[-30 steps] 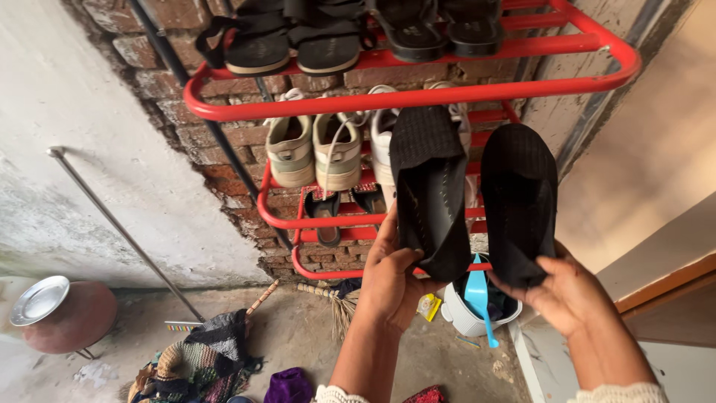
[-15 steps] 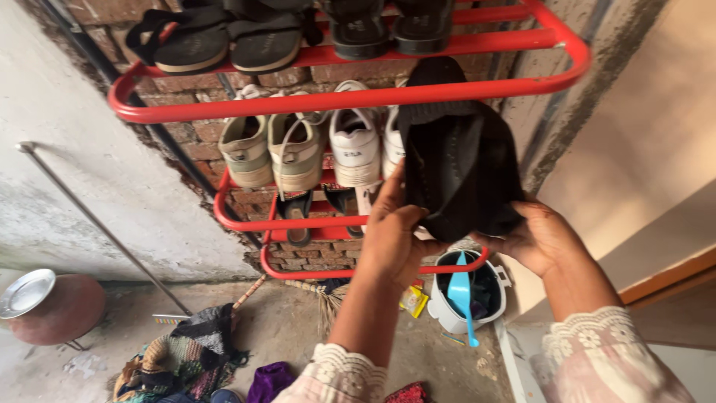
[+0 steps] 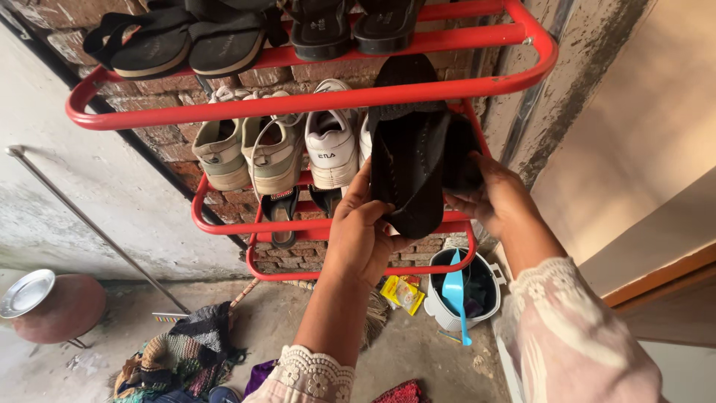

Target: The person wipes several pairs of shoes with a purple cloth, including pink slides, black slip-ons, and blue sneakers. They place the cleaned pink slides and black slip-ons onto a red metal shoe rack after wiping them.

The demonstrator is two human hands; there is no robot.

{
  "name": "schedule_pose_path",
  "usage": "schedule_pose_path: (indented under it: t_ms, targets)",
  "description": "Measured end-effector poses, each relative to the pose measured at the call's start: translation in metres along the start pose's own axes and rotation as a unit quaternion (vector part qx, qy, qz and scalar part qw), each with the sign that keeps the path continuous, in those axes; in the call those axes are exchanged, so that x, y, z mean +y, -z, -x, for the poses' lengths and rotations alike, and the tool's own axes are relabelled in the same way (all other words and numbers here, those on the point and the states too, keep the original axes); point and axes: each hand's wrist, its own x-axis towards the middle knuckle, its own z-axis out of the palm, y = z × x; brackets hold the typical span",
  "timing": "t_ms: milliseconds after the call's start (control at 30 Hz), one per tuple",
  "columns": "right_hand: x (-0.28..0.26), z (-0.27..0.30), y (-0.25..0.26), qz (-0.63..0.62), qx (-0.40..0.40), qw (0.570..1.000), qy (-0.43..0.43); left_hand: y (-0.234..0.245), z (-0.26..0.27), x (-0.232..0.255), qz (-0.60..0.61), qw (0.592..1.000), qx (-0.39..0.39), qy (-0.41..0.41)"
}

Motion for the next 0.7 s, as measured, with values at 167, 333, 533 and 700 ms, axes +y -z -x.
schedule_pose_path:
  t_ms: [167, 333, 533, 700]
  targets:
    - [-0.004, -0.023, -0.003, 0.028, -0.014, 0.998, 0.046, -0.010, -0.008, 0.002, 0.018, 1.000, 0.010, -0.012]
    - [-0.010, -0.026, -0.010, 0.139, 0.161, 0.975, 0.071, -0.018, -0.021, 0.000, 0.016, 1.000, 0.023, -0.013]
    - [0.023, -0.038, 0.018, 0.146, 0.069, 0.954, 0.253, -0.030, -0.046, -0.012, 0.043, 0.999, 0.014, 0.004]
    - [0.041, -0.014, 0.002, 0.166, 0.042, 0.939, 0.299, -0.040, -0.086, -0.032, 0.028, 0.998, 0.060, 0.016]
